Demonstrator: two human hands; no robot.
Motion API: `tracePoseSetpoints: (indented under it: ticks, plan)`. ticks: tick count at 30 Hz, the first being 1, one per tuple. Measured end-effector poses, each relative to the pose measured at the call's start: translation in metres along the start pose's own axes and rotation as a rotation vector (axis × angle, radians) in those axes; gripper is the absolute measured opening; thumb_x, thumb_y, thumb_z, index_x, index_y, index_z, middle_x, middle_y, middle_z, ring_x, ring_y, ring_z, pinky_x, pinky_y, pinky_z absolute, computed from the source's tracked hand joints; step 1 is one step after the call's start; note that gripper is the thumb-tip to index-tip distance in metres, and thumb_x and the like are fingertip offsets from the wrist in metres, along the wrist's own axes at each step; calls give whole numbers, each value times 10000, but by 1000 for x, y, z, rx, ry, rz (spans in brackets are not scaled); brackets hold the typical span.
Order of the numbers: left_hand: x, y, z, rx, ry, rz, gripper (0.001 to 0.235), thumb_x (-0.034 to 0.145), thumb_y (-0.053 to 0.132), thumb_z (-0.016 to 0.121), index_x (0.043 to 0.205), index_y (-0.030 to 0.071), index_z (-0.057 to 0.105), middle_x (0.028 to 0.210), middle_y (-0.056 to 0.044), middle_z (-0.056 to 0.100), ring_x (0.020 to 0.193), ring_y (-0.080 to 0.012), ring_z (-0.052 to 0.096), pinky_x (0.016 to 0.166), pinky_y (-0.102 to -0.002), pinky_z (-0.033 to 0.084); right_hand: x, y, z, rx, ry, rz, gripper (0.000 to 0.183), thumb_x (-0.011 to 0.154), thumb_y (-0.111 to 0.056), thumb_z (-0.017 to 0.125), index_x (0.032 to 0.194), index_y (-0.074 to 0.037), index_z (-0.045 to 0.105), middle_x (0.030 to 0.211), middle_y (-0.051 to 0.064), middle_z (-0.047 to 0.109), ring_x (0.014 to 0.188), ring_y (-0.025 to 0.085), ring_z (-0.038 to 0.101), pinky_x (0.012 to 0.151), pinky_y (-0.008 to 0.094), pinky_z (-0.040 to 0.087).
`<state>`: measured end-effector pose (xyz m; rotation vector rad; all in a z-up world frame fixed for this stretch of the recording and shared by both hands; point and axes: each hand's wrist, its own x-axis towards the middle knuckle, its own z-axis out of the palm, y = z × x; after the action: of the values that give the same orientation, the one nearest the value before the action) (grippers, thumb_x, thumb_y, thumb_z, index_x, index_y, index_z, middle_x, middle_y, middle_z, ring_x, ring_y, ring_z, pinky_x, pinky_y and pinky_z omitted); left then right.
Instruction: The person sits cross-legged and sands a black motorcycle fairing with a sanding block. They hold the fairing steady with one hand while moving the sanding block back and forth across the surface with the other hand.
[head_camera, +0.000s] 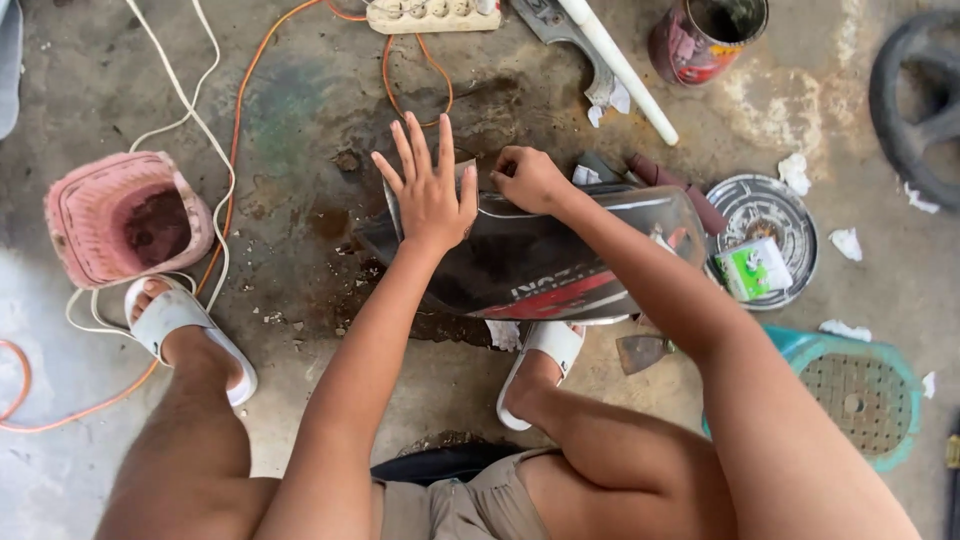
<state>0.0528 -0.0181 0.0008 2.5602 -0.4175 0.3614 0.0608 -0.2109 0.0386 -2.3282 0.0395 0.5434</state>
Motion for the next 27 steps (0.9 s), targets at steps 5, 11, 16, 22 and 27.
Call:
tracePoseSetpoints:
  ticks: [5, 11, 16, 22, 27]
  plan:
    - [-10, -57, -2, 50, 78, -127, 638, 1085, 438, 410, 1665, 204, 282, 1687, -268, 127, 1554, -446, 14, 1133, -684, -157, -12, -9, -4, 1, -17, -9, 227, 1062, -205, 545, 1151, -21, 644, 1008, 225, 668, 907, 359, 687, 726, 540, 558]
    - [-21, -35, 2, 96, 83, -51, 632, 1077, 391, 439, 1652, 170, 295, 1660, -315, 155, 1534, -501, 49, 1108, -739, -118, -11, -6, -4, 3, -7, -3, 235, 1066, -223, 550, 1147, -26, 648, 1021, 221, 676, 923, 364, 693, 737, 543, 567]
    - [-18, -29, -12, 8, -12, 215, 618, 1083, 395, 413, 1660, 217, 281, 1699, -246, 130, 1565, -460, 59, 1145, -729, -109, -8, 0, 0, -4, -8, 2, 251, 1078, -237, 547, 1155, -22, 651, 1036, 226, 673, 940, 373, 689, 731, 550, 561]
    - [-19, -86, -7, -17, 1, -83, 603, 1104, 481, 295, 1655, 238, 321, 1698, -222, 159, 1559, -389, 16, 1122, -640, -204, -7, -3, 1, 3, -2, -20, 259, 1083, -226, 542, 1159, -3, 649, 1043, 241, 669, 946, 385, 686, 745, 551, 559]
    - [-29, -75, 2, 62, 135, -275, 519, 1095, 353, 395, 1570, 155, 457, 1618, -278, 332, 1529, -463, 165, 1161, -669, -80, -7, -1, 1, -2, -6, -48, 257, 1095, -235, 525, 1134, -11, 644, 985, 223, 662, 890, 357, 684, 697, 541, 549]
